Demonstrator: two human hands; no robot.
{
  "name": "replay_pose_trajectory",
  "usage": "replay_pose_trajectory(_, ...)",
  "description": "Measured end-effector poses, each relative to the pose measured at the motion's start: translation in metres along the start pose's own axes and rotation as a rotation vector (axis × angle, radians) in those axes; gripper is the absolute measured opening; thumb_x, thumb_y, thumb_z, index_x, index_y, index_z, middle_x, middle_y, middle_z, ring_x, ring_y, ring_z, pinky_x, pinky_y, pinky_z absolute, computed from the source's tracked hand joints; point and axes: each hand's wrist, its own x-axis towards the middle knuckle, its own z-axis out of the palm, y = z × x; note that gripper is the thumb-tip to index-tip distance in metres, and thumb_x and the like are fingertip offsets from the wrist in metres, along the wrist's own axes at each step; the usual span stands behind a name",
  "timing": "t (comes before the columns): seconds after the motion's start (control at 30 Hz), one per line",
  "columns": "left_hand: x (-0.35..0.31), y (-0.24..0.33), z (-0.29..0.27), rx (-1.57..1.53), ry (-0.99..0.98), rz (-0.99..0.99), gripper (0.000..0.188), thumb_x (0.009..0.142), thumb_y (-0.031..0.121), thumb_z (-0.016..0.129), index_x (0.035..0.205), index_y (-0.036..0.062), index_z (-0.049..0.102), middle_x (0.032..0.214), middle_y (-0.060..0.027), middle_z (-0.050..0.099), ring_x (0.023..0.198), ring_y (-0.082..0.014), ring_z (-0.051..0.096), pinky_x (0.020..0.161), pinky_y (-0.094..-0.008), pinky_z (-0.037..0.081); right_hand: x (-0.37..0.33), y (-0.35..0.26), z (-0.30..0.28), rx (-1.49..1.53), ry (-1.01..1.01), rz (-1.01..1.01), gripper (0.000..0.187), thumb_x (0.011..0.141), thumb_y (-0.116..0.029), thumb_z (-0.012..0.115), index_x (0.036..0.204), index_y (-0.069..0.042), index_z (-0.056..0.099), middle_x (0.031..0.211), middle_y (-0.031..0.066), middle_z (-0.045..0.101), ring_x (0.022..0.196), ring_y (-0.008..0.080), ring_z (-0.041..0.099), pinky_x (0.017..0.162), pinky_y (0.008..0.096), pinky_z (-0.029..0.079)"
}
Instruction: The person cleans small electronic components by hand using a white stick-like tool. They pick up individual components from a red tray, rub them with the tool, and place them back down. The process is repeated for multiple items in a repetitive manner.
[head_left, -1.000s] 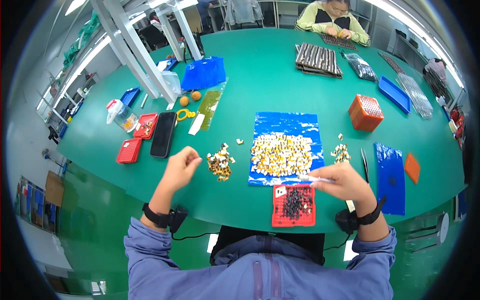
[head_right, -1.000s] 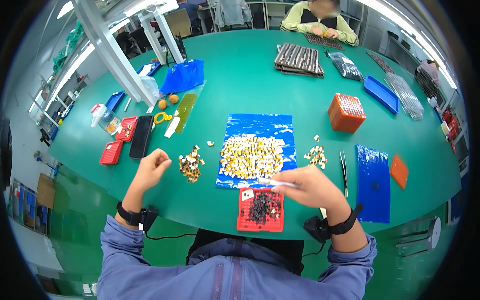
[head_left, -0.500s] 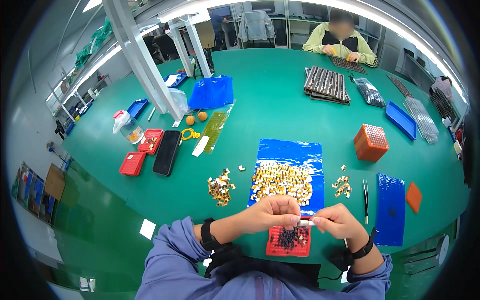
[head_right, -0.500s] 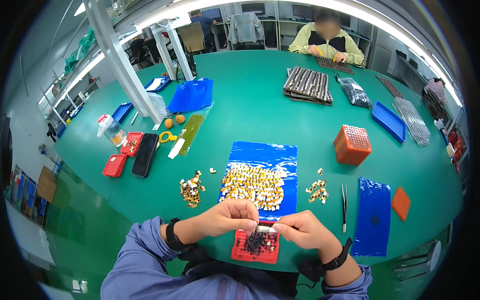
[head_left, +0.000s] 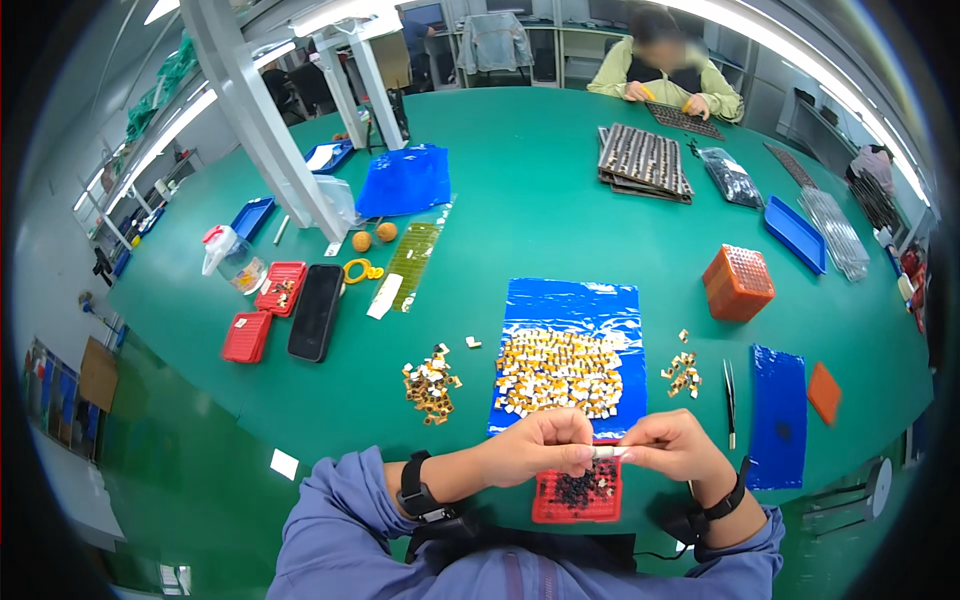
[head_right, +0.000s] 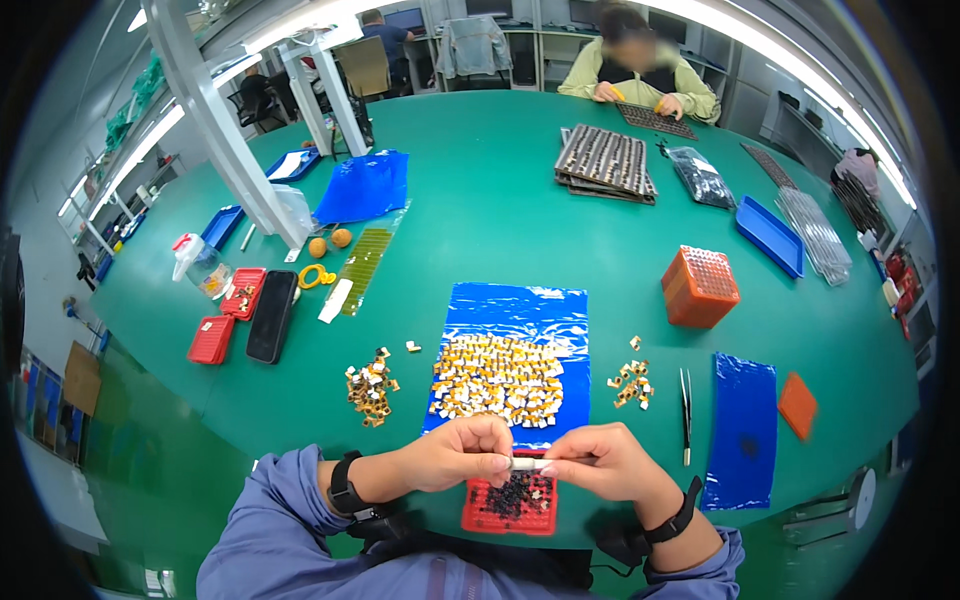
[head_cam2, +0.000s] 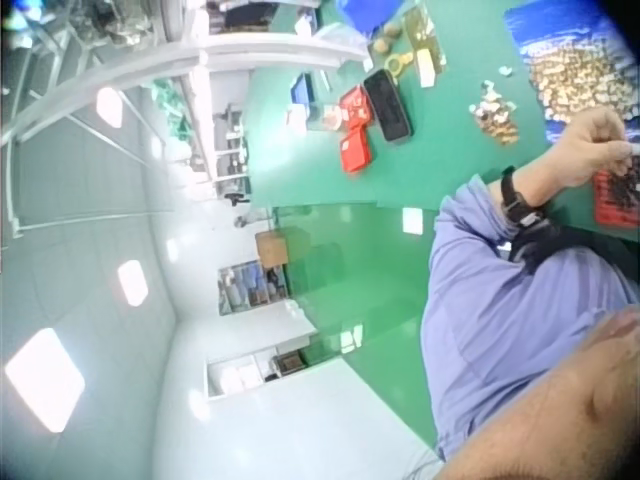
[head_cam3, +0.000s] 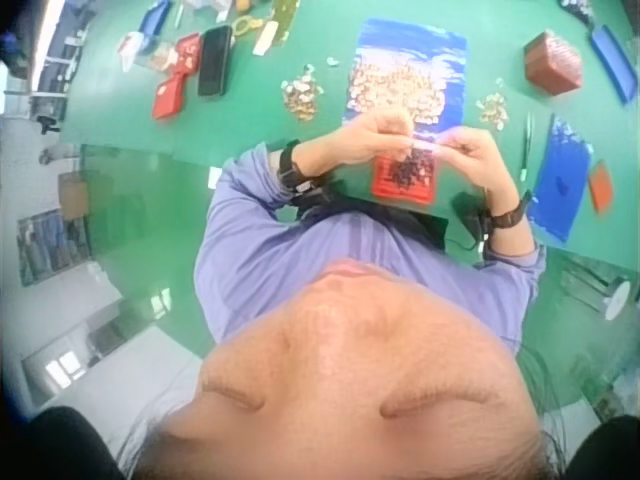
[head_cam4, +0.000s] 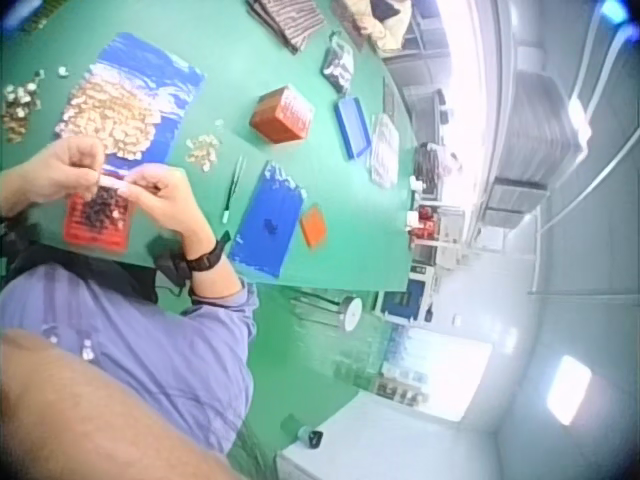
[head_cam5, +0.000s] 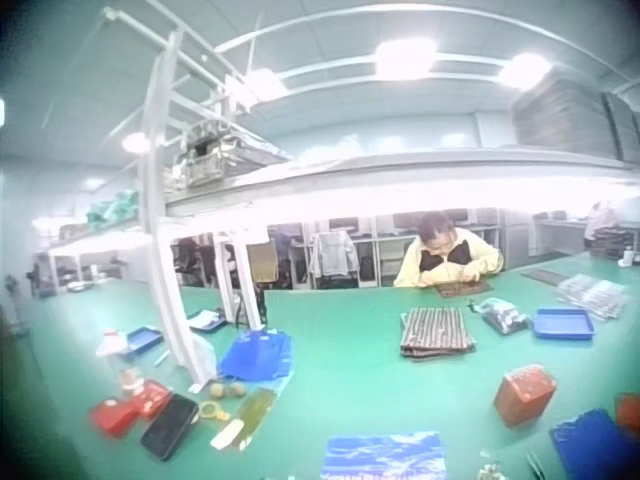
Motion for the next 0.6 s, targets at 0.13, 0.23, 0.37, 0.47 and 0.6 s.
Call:
replay_pose_trajectory(0.13,-0.0021,-0.0009,0.0007,-0.034,0.011,-0.012,0.007,0.090,0.008,0.059,0.093,0.0048,0.054,0.084,-0.0044,0.061,0.077,-0.0099,0.059,0.072,-0.0241,0.049,0.0009,0.0021,-0.0014,0.027,-0.020,-0.013,0.011,0.080,-0.011,0.073,0.086,-0.002,0.070,0.069,-0.0009,0.062,0.057,0.0033,0.045,0.049,0.0199,0.033)
replay_pose_trajectory(0.23,-0.0004,-0.0002,0.0018,0.008,0.001,-0.008,0.008,0.090,0.010,0.061,0.093,0.0051,0.055,0.083,-0.0032,0.061,0.075,-0.0087,0.059,0.070,-0.0235,0.050,-0.0014,0.0032,-0.0015,0.074,-0.054,-0.004,0.013,0.086,-0.015,0.067,0.089,-0.003,0.069,0.068,-0.0008,0.062,0.058,0.0034,0.048,0.049,0.0209,0.036)
replay_pose_trajectory(0.37,-0.0005,-0.0005,0.0020,0.059,-0.016,0.012,0.011,0.090,0.014,0.061,0.093,0.0050,0.055,0.081,-0.0017,0.060,0.074,-0.0076,0.058,0.069,-0.0231,0.049,-0.0037,0.0012,-0.0047,-0.005,-0.151,0.052,0.017,0.091,-0.017,0.059,0.091,-0.003,0.069,0.062,0.0013,0.060,0.055,0.0071,0.053,0.049,0.0235,0.040)
replay_pose_trajectory(0.47,-0.0005,-0.0028,0.0036,0.058,-0.036,0.061,0.010,0.090,0.012,0.061,0.093,0.0045,0.055,0.079,-0.0019,0.060,0.072,-0.0087,0.057,0.066,-0.0238,0.046,-0.0043,-0.0032,-0.0004,-0.036,-0.108,0.016,0.013,0.088,-0.015,0.062,0.089,-0.004,0.070,0.063,0.0037,0.062,0.053,0.0096,0.054,0.049,0.0243,0.041)
replay_pose_trajectory(0.6,-0.0026,-0.0035,0.0055,0.045,0.000,0.082,0.008,0.087,0.003,0.061,0.090,0.0015,0.055,0.080,-0.0070,0.062,0.072,-0.0121,0.061,0.066,-0.0247,0.050,-0.0061,-0.0026,0.0040,-0.119,-0.002,-0.135,0.010,0.084,-0.012,0.067,0.086,-0.004,0.070,0.066,0.0074,0.065,0.053,0.0126,0.057,0.049,0.0254,0.043)
